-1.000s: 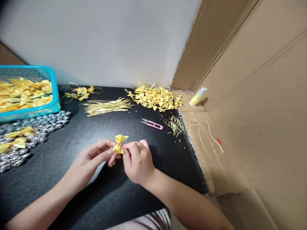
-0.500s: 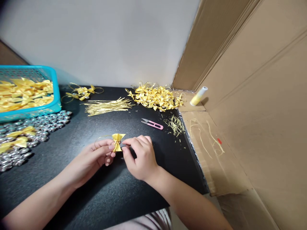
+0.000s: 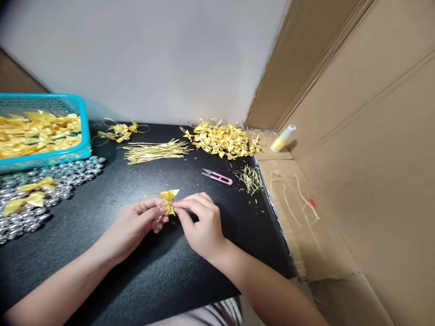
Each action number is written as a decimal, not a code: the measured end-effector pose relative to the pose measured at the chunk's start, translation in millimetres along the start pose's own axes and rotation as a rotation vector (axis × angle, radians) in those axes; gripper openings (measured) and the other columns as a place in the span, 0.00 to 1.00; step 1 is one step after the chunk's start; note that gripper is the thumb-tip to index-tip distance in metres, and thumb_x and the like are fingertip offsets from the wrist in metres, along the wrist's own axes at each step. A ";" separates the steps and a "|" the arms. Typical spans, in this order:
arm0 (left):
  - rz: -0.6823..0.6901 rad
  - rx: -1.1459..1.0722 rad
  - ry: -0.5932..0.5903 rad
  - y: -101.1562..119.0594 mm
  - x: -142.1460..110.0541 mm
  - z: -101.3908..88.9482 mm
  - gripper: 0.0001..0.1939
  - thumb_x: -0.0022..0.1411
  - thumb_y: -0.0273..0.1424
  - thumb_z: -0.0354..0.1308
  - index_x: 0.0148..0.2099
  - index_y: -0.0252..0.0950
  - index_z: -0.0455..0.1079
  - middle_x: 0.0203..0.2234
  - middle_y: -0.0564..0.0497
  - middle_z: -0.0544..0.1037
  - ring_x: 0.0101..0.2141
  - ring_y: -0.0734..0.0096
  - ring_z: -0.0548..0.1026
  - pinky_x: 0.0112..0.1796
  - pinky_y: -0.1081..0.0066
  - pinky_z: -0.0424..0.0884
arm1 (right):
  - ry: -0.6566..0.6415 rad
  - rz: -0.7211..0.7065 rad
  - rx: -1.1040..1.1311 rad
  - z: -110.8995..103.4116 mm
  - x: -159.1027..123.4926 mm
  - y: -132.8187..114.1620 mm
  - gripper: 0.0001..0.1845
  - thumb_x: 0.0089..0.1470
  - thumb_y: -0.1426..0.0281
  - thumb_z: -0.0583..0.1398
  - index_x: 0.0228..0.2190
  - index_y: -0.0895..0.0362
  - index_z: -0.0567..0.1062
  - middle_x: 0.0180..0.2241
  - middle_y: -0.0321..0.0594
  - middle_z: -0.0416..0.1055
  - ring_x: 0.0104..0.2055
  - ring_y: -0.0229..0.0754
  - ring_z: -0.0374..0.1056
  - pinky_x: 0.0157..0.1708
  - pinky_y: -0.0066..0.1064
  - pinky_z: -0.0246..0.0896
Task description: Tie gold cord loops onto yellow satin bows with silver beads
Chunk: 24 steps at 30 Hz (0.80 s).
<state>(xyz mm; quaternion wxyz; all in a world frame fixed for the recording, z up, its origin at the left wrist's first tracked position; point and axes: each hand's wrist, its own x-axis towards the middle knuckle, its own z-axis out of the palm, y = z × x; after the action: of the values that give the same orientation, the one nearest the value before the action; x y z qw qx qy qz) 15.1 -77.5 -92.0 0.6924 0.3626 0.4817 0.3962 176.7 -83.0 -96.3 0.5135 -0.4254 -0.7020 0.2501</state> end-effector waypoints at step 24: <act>-0.066 -0.159 -0.027 6.0 -2.6 1.1 0.16 0.44 0.39 0.73 0.28 0.33 0.74 0.20 0.55 0.74 0.19 0.82 0.67 0.21 0.81 0.65 | 0.071 -0.068 -0.059 -0.5 -0.4 4.2 0.07 0.55 0.80 0.60 0.30 0.58 0.75 0.28 0.39 0.75 0.33 0.39 0.69 0.35 0.33 0.64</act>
<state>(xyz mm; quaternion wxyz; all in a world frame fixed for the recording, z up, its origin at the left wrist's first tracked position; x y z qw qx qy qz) 14.4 -77.4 -85.4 0.7380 0.2957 0.4511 0.4055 178.7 -81.3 -99.7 0.5337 -0.4249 -0.7044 0.1962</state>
